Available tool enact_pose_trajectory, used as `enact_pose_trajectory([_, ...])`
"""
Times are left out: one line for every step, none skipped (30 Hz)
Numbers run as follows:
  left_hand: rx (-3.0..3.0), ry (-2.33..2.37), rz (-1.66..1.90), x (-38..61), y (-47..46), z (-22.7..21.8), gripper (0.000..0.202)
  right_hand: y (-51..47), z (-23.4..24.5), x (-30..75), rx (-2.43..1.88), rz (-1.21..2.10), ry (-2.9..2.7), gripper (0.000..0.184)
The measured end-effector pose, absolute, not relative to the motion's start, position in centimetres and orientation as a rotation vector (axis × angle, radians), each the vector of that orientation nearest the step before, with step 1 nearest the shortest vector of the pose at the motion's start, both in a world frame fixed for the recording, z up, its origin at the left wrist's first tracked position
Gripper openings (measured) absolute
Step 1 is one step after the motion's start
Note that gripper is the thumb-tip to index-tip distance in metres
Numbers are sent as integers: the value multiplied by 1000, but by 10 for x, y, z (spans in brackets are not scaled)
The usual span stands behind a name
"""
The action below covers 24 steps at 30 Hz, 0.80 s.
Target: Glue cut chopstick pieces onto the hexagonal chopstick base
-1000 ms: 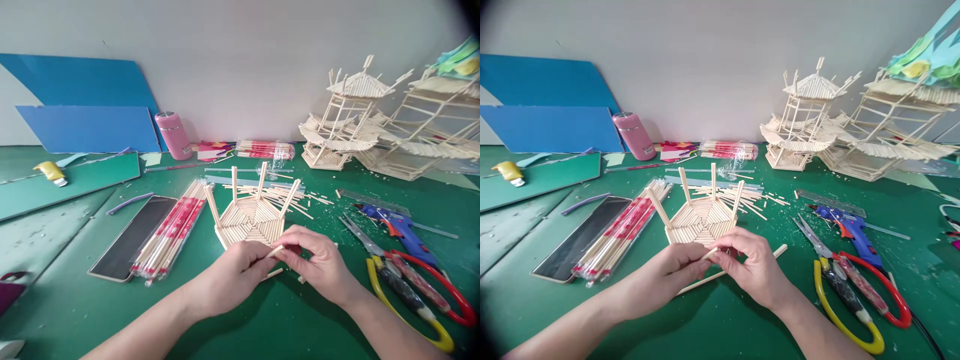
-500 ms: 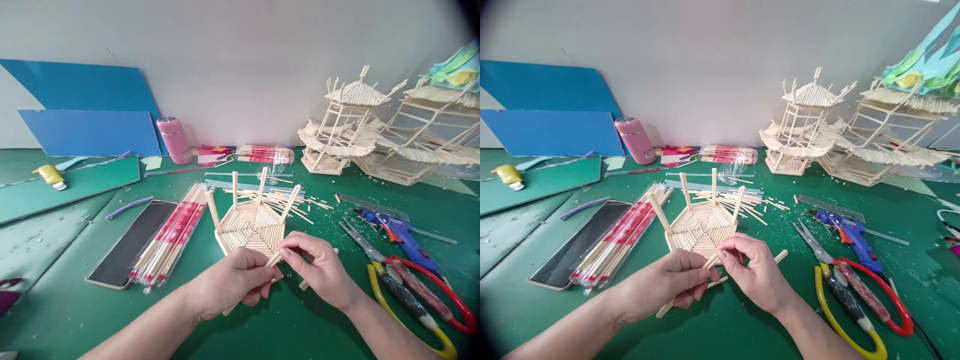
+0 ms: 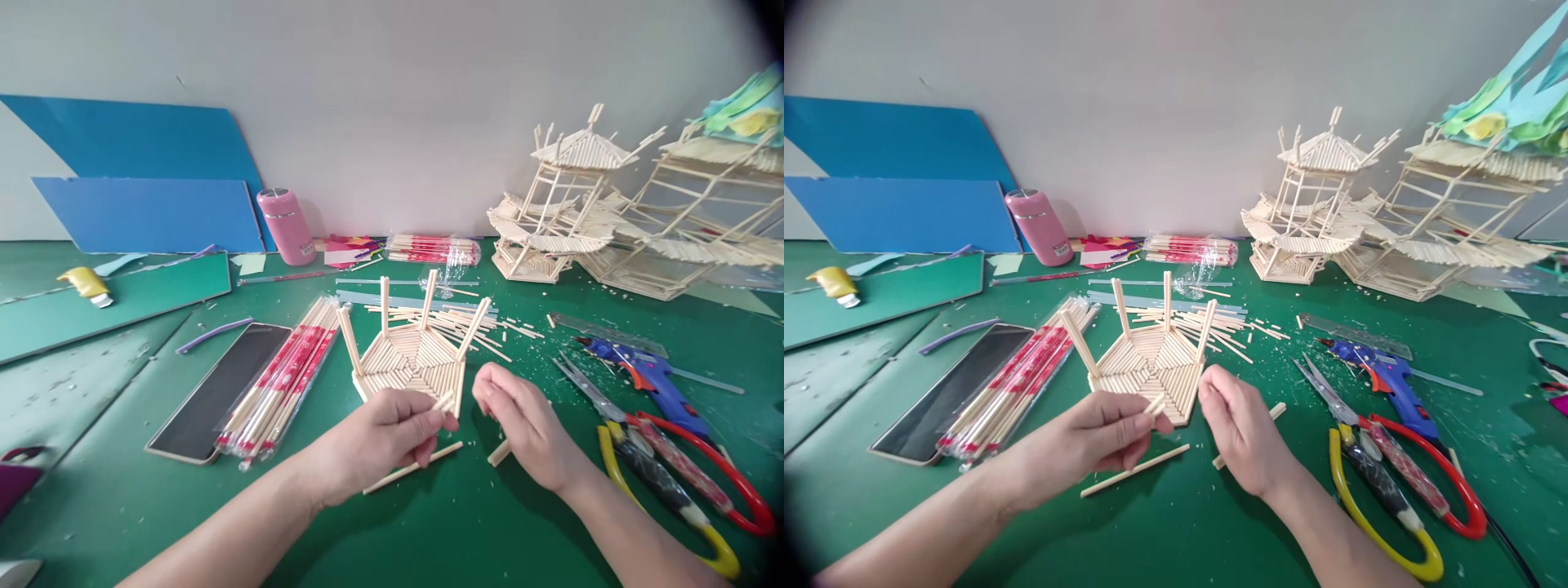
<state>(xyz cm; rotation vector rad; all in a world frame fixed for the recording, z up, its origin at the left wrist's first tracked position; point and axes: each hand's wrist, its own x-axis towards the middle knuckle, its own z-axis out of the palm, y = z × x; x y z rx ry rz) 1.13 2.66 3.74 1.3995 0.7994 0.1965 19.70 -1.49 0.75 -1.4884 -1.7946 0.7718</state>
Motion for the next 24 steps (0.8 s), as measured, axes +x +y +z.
enact_pose_trajectory([1492, 845, 237, 10, 28, 39, 32, -15, 7, 199, -1535, 708, -1803, 32])
enact_pose_trajectory([1586, 890, 273, 9, 30, 41, 32, -15, 6, 200, -1570, 652, -1826, 32])
enact_pose_trajectory([1672, 931, 299, 8, 32, 43, 33, -15, 6, 201, -1592, 614, -1860, 30])
enact_pose_trajectory([1740, 963, 324, 7, 33, 45, 33, -15, 6, 201, -1592, 600, -1898, 24])
enact_pose_trajectory([1781, 987, 347, 6, 35, 47, 32, -16, 7, 201, -1567, 609, -1937, 16])
enact_pose_trajectory([1796, 1002, 366, 4, 36, 48, 31, -16, 7, 199, -1526, 637, -1978, 11])
enact_pose_trajectory([1787, 1005, 377, 3, 37, 49, 30, -17, 8, 198, -1470, 672, -2025, 9])
enact_pose_trajectory([1752, 997, 384, 2, 37, 48, 30, -18, 8, 195, -1409, 706, -2079, 9])
enact_pose_trajectory([1692, 981, 388, 1, 37, 48, 29, -18, 7, 193, -1351, 728, -2138, 8])
enact_pose_trajectory([1610, 955, 393, 0, 37, 46, 29, -19, 6, 190, -1303, 727, -2201, 7])
enact_pose_trajectory([1513, 923, 401, -1, 38, 44, 27, -20, 5, 188, -1272, 705, -2268, 8])
enact_pose_trajectory([1409, 892, 422, -2, 38, 41, 26, -21, 3, 186, -1254, 666, -2334, 10])
enact_pose_trajectory([1311, 866, 451, -3, 38, 38, 24, -21, 2, 184, -1247, 618, -2396, 12])
enact_pose_trajectory([1226, 849, 486, -4, 38, 35, 23, -22, 0, 182, -1251, 573, -2453, 12])
enact_pose_trajectory([1161, 838, 516, -5, 39, 33, 24, -23, -2, 180, -1263, 533, -2499, 11])
enact_pose_trajectory([1119, 837, 540, -7, 39, 32, 24, -24, -3, 179, -1280, 500, -2533, 11])
enact_pose_trajectory([1102, 847, 556, -8, 39, 31, 25, -26, -4, 177, -1297, 470, -2558, 12])
enact_pose_trajectory([1114, 866, 562, -10, 38, 31, 25, -27, -6, 175, -1312, 436, -2577, 13])
enact_pose_trajectory([1162, 896, 552, -11, 37, 32, 25, -28, -7, 173, -1320, 397, -2597, 14])
enact_pose_trajectory([1254, 938, 530, -11, 35, 33, 25, -30, -8, 171, -1317, 354, -2616, 15])
enact_pose_trajectory([1393, 990, 498, -11, 33, 34, 26, -31, -9, 168, -1307, 312, -2637, 15])
enact_pose_trajectory([1572, 1043, 462, -10, 29, 34, 27, -32, -9, 167, -1286, 276, -2658, 15])
enact_pose_trajectory([1772, 1093, 415, -8, 25, 34, 29, -32, -8, 166, -1259, 248, -2672, 15])
enact_pose_trajectory([1983, 1130, 374, -6, 20, 32, 28, -32, -5, 167, -1235, 231, -2674, 15])
